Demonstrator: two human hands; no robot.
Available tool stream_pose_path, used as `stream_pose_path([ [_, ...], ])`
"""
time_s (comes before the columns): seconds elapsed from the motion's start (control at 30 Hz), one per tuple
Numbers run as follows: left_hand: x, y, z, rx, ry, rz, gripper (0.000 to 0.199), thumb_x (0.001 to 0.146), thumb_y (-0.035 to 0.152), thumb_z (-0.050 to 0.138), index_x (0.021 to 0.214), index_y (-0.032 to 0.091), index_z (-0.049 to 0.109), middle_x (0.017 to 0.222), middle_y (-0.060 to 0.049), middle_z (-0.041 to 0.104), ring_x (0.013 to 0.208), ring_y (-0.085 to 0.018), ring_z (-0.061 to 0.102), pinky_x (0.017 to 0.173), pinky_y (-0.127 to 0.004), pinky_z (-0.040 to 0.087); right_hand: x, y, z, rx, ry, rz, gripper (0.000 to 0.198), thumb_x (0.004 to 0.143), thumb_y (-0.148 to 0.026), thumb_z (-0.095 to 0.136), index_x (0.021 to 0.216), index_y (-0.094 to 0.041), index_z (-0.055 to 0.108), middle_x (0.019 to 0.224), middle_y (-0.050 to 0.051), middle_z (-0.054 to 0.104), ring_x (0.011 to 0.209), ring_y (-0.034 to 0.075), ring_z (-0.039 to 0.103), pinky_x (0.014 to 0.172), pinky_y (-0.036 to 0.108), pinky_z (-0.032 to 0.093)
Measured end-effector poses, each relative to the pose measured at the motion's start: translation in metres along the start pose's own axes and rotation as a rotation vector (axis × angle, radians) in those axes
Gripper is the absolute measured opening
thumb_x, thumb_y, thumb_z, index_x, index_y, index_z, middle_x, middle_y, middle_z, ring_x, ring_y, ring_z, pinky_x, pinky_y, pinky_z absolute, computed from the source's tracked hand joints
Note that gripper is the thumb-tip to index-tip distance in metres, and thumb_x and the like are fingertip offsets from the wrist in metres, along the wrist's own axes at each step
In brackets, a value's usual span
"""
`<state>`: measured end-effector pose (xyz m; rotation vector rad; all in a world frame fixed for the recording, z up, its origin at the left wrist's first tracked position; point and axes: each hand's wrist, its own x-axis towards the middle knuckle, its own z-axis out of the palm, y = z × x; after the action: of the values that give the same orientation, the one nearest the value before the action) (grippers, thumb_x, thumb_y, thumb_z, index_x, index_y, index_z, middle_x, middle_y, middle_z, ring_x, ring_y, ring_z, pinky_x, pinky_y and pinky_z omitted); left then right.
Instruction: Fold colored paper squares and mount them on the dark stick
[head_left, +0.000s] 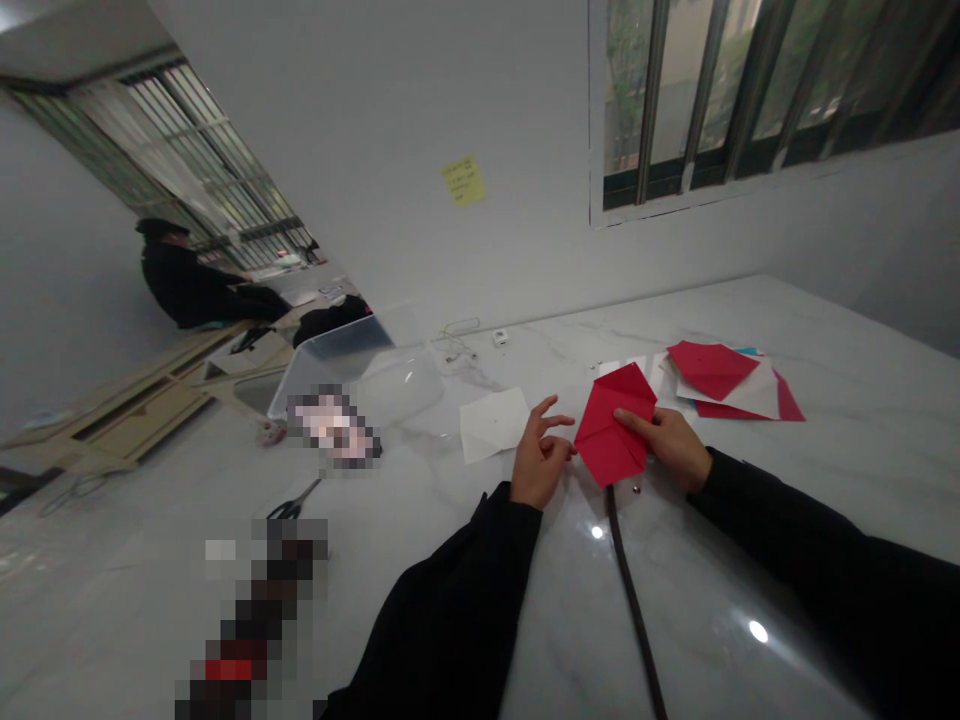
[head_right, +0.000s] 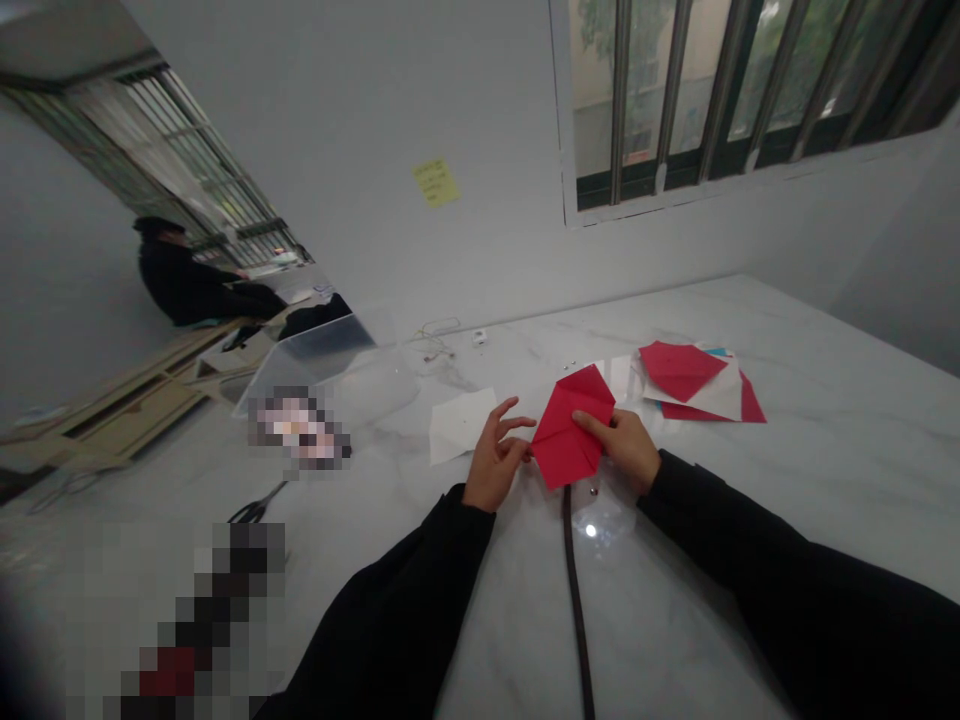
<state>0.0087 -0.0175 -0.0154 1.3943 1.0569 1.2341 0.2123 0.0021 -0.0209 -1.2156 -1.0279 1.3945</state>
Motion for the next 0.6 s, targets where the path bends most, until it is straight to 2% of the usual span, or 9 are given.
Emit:
stream_pose_path([
  [0.13,-0.008,0.005,0.006,0.125,-0.158,0.109,0.061,0.075,0.012,0.068,0.132,0.027,0.053,0.134,-0.010,0.052,0.089,-0.013,0.064,0.074,-0.023,0.053,0.001,0.003,0.001,0.070,0.041,-0.014,0.040,0.069,-0.050,0.080,0.088,-0.016,0.073,0.091,0.009,0.077,0.075,0.023,0.071,0.066,0.032,0.057],
  [0.2,-0.012,0.007,0.010,0.138,-0.204,0.139,0.050,0.073,0.014,0.072,0.121,0.025,0.062,0.137,-0.011,0.049,0.103,-0.018,0.062,0.078,-0.025,0.054,-0.001,0.003,0.003,0.076,0.026,-0.023,0.040,0.069,-0.050,0.081,0.090,-0.016,0.073,0.092,0.009,0.077,0.077,0.023,0.071,0.068,0.033,0.057],
  [0.27,-0.014,0.008,0.013,0.134,-0.208,0.142,0.034,0.072,0.017,0.076,0.105,0.021,0.069,0.136,-0.011,0.048,0.109,-0.022,0.060,0.080,-0.027,0.055,-0.004,0.002,0.005,0.060,0.011,-0.023,0.040,0.069,-0.050,0.080,0.090,-0.017,0.073,0.092,0.009,0.077,0.077,0.024,0.071,0.067,0.033,0.057],
  [0.37,-0.014,0.007,0.014,0.108,-0.141,0.113,0.016,0.073,0.025,0.078,0.085,0.016,0.072,0.131,-0.012,0.051,0.104,-0.022,0.062,0.080,-0.030,0.056,-0.007,-0.001,0.007,0.035,0.000,-0.007,0.042,0.069,-0.052,0.080,0.091,-0.016,0.073,0.090,0.009,0.076,0.074,0.023,0.069,0.063,0.032,0.056],
  [0.43,-0.012,0.004,0.014,0.083,-0.079,0.102,0.017,0.073,0.029,0.079,0.080,0.015,0.070,0.128,-0.012,0.053,0.104,-0.022,0.062,0.082,-0.031,0.056,-0.009,-0.001,0.008,0.007,-0.013,-0.001,0.043,0.069,-0.053,0.079,0.089,-0.016,0.073,0.086,0.008,0.075,0.069,0.021,0.067,0.060,0.030,0.053],
  [0.5,-0.010,0.001,0.012,0.059,-0.025,0.106,0.020,0.073,0.030,0.079,0.079,0.014,0.069,0.123,-0.011,0.056,0.105,-0.022,0.062,0.083,-0.030,0.054,-0.011,0.000,0.009,-0.061,-0.027,-0.004,0.044,0.068,-0.055,0.079,0.081,-0.014,0.070,0.074,0.006,0.072,0.059,0.017,0.061,0.052,0.028,0.047],
  [0.6,-0.008,-0.003,0.011,0.059,0.008,0.066,0.024,0.073,0.033,0.078,0.081,0.015,0.066,0.099,-0.007,0.064,0.086,-0.016,0.062,0.074,-0.026,0.052,-0.013,0.004,0.010,-0.149,-0.063,-0.013,0.046,0.068,-0.059,0.077,0.068,-0.015,0.062,0.058,0.000,0.060,0.050,0.012,0.049,0.046,0.025,0.035],
])
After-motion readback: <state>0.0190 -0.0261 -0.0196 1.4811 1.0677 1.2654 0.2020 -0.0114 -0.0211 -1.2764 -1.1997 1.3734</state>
